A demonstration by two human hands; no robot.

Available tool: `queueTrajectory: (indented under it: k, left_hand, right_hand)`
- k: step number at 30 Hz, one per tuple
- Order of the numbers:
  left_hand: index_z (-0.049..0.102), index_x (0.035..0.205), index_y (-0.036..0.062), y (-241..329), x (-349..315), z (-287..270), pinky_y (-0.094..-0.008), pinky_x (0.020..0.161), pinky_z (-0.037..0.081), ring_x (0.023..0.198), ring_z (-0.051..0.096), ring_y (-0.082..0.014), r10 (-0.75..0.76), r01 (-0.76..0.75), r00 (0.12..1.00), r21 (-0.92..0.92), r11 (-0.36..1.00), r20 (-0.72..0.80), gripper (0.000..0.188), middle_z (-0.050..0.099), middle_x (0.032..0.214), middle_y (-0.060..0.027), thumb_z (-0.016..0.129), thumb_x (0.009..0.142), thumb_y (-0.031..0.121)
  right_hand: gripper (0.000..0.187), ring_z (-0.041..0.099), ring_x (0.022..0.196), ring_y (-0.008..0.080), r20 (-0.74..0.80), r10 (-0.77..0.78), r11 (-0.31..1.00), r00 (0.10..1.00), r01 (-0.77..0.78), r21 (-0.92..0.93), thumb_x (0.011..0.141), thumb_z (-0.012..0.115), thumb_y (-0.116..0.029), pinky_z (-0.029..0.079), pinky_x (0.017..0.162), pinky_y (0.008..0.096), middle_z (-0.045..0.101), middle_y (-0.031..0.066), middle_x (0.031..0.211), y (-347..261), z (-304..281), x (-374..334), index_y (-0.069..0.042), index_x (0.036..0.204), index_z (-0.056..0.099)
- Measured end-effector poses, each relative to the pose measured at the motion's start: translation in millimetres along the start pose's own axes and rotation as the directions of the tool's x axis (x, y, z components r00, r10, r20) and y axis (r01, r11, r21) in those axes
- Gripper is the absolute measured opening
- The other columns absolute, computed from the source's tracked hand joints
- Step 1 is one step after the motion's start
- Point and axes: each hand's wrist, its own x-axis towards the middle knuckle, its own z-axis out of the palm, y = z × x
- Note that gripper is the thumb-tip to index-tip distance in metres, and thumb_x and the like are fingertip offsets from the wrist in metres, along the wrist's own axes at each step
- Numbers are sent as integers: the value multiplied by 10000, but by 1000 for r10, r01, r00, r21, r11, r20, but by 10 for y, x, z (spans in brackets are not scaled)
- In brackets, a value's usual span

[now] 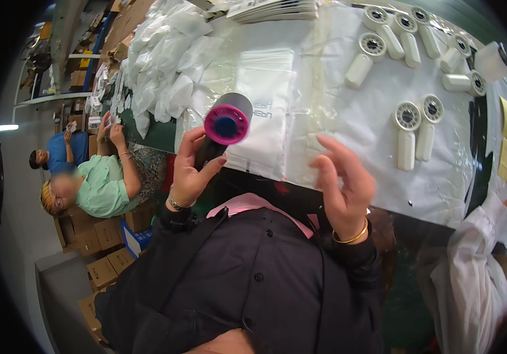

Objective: Packaging hair dryers and their components into plastic bags on a manufacturing line.

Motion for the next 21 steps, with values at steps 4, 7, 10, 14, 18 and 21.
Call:
queueTrajectory:
  k: [4,7,10,14,18,21]
  left_hand:
    - [590,1386,66,114,138,83,-363,679,532,821,696,-247,453,-457,878,550,699,154,562,729,1068,-115,831,880,26]
    - [622,1358,74,167,155,93,-395,749,555,898,713,-287,524,-549,806,677,490,275,576,739,1088,-112,863,837,31]
    - [604,1377,80,181,123,131,-419,789,555,932,701,-329,486,-513,830,716,473,273,628,736,1061,-109,869,810,30]
    - [581,1386,71,203,115,179,-411,798,557,918,701,-323,430,-515,846,696,501,316,636,736,1053,-111,870,820,42]
    - [561,1374,58,178,72,196,-403,794,553,896,693,-314,372,-464,883,641,611,285,630,728,1082,-121,875,828,46]
    - [564,1348,52,272,85,254,-383,820,560,934,710,-292,361,-445,895,588,675,262,606,722,1131,-128,879,830,32]
  right_hand:
    - [597,703,1034,183,316,181,811,931,-323,488,1077,648,-122,561,899,310,679,181,1299,-105,151,114,28,1602,406]
    - [638,674,1141,188,339,192,823,921,-340,456,1067,670,-132,543,980,333,644,173,1372,-42,233,60,35,1610,380]
    - [651,650,1211,188,372,207,834,905,-362,417,1061,682,-135,530,1035,346,624,162,1414,-40,236,34,45,1607,375]
    - [619,635,1238,180,399,236,843,886,-391,371,1063,680,-130,525,1064,353,622,145,1418,-15,227,14,61,1583,404]
    - [557,650,1215,177,382,280,815,881,-428,389,1074,657,-127,542,1061,366,639,138,1389,22,233,5,68,1551,446]
    - [496,666,1202,185,377,343,766,860,-489,418,1088,625,-125,556,1055,376,656,137,1362,32,213,-29,71,1521,482]
